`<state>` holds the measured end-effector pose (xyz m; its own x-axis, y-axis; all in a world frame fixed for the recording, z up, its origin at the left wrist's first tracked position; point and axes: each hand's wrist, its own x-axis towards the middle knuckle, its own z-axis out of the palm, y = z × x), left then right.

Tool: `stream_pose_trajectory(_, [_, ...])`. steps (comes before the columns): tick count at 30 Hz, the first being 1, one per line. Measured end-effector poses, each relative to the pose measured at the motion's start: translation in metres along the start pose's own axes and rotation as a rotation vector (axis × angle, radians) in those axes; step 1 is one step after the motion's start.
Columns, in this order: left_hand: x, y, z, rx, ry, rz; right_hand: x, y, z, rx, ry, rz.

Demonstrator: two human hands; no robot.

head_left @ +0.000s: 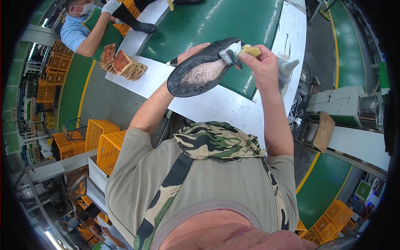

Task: The person applies adhesive to the soles of boots using an applicator sponge, placing each boot onto an upper rack, and sets the sponge down.

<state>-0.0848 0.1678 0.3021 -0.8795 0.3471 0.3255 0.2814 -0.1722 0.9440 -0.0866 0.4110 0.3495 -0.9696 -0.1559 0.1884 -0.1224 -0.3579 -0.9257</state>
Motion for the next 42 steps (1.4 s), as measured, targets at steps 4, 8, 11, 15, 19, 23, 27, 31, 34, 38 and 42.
stream_pose_trajectory(4, [0.000,-0.012,-0.009,0.509,0.088,0.292,0.012,0.001,-0.008,-0.169,0.142,-0.071])
stream_pose_trajectory(8, [0.000,-0.017,-0.011,0.532,0.112,0.346,0.021,0.008,-0.024,-0.285,0.266,-0.154])
stream_pose_trajectory(11, [0.000,-0.018,-0.010,0.526,0.114,0.343,0.016,0.007,-0.019,-0.317,0.304,-0.180])
stream_pose_trajectory(15, [-0.003,-0.022,-0.010,0.482,0.098,0.281,0.011,0.019,-0.020,-0.463,0.308,-0.251])
stream_pose_trajectory(19, [-0.002,-0.021,-0.002,0.537,0.075,0.276,0.000,0.018,-0.007,-0.284,0.200,-0.175])
stream_pose_trajectory(23, [-0.002,-0.020,0.007,0.138,0.034,0.138,-0.013,0.008,0.008,-0.210,0.128,-0.136])
stream_pose_trajectory(27, [-0.001,-0.022,0.007,0.311,0.044,0.066,-0.021,0.001,0.020,-0.186,0.068,-0.112])
stream_pose_trajectory(31, [0.003,-0.021,0.010,0.559,0.062,0.251,-0.019,-0.010,0.035,-0.189,0.016,-0.129])
stream_pose_trajectory(34, [0.003,-0.016,0.012,0.502,0.054,0.175,-0.017,-0.021,0.043,-0.158,-0.033,-0.142])
stream_pose_trajectory(38, [0.002,-0.007,0.009,0.550,0.018,0.154,-0.010,-0.034,0.051,-0.169,-0.110,-0.121])
stream_pose_trajectory(42, [0.000,0.006,0.010,0.856,-0.061,0.028,0.000,-0.043,0.057,-0.249,-0.149,-0.163])
